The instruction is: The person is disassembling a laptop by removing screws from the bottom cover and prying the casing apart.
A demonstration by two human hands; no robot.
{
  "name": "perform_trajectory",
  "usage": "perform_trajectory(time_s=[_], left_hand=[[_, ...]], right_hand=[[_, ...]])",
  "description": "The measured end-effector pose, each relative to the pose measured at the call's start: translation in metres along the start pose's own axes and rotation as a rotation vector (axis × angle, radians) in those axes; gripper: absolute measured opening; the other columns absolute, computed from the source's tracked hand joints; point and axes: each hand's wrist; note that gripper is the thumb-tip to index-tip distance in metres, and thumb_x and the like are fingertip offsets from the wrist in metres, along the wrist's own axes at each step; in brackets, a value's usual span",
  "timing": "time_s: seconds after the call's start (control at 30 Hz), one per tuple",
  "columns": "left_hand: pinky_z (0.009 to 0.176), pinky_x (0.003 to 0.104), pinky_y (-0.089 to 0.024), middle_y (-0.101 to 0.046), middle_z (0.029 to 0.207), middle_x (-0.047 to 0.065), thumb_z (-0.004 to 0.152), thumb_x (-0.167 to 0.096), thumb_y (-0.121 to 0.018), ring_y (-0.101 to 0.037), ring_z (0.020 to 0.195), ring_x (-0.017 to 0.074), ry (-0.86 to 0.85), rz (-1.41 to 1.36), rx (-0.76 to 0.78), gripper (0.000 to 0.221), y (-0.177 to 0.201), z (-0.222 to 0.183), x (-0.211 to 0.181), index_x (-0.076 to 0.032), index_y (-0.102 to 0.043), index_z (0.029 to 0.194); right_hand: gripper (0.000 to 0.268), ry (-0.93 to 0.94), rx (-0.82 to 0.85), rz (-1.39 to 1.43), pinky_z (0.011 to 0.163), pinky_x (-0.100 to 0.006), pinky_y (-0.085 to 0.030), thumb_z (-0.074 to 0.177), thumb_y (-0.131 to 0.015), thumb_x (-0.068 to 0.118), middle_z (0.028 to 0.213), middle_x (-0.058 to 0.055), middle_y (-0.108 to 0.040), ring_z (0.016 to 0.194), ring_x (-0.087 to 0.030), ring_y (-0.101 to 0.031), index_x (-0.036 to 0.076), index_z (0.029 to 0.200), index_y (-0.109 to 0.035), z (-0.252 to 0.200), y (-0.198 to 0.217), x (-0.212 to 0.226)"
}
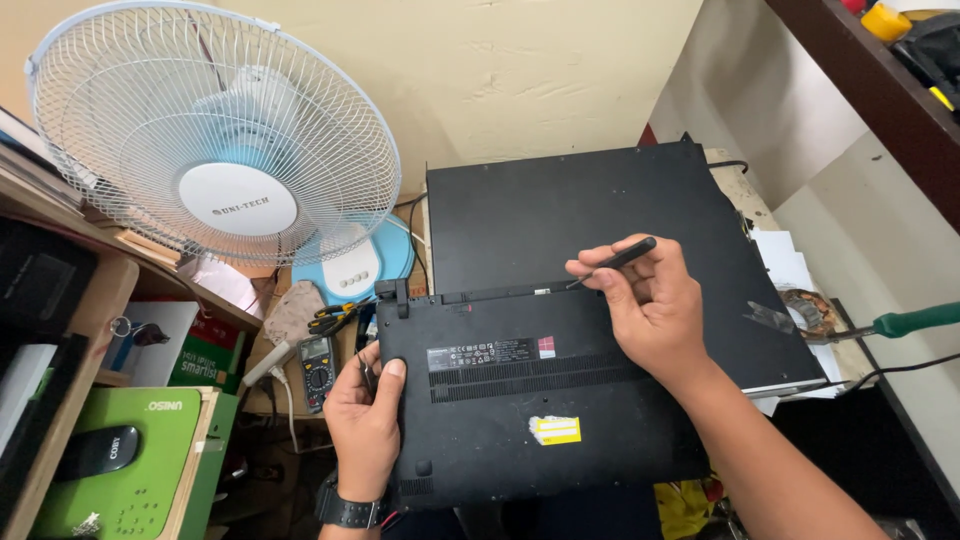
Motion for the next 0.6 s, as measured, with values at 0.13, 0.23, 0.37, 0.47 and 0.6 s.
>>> perform_trajectory(time_s=[0.13,0.23,0.37,0.47,0.6], left_hand=[[0.092,0.039,-0.070,-0.081,0.115,0.008,0.104,-0.017,-0.079,-0.076,0.107,0.0185,0.016,0.015,-0.005,0.043,0.001,0.001,0.001,0.003,-0.078,0.142],[0.093,0.037,-0.066,-0.081,0.115,0.005,0.104,-0.018,-0.080,-0.073,0.107,0.0160,0.045,0.050,-0.018,0.041,-0.001,0.003,-0.002,0.001,-0.079,0.140],[0.095,0.034,-0.064,-0.083,0.117,0.004,0.105,-0.018,-0.078,-0.074,0.107,0.0144,0.101,0.074,-0.004,0.034,-0.007,0.006,-0.015,-0.002,-0.083,0.134],[0.091,0.039,-0.069,-0.087,0.121,0.008,0.104,-0.021,-0.078,-0.080,0.107,0.0206,0.196,0.070,0.002,0.035,-0.009,0.009,-0.020,-0.002,-0.084,0.133],[0.094,0.037,-0.065,-0.086,0.126,0.008,0.104,-0.027,-0.078,-0.076,0.112,0.0172,0.217,0.138,0.018,0.038,-0.008,0.016,-0.009,-0.002,-0.085,0.132]], right_hand=[[0.021,0.003,0.000,-0.029,0.090,-0.028,-0.074,0.118,-0.067,0.003,0.123,-0.011,-0.083,0.111,-0.026,-0.091,0.009,0.131,-0.052,0.002,-0.003,-0.002],[0.025,0.066,-0.008,-0.067,0.094,-0.026,-0.073,0.111,-0.077,-0.002,0.118,-0.012,-0.082,0.110,-0.022,-0.089,0.004,0.128,-0.059,0.001,-0.007,-0.015],[0.025,0.046,0.002,-0.113,0.098,-0.027,-0.073,0.108,-0.081,-0.002,0.115,-0.009,-0.084,0.106,-0.018,-0.089,0.005,0.126,-0.064,0.007,-0.014,-0.024],[0.078,0.075,0.105,-0.169,0.100,-0.033,-0.072,0.112,-0.076,0.000,0.119,-0.013,-0.086,0.110,-0.024,-0.091,0.014,0.174,-0.033,0.012,-0.013,-0.040],[0.057,0.115,0.170,-0.256,0.094,-0.025,-0.064,0.109,-0.077,-0.003,0.112,-0.001,-0.080,0.094,-0.012,-0.078,0.017,0.161,-0.062,0.026,-0.015,-0.046]])
Point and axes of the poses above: each hand's wrist, its own z-axis towards the middle knuckle, its own y-axis out of the back of the hand, x = y × z
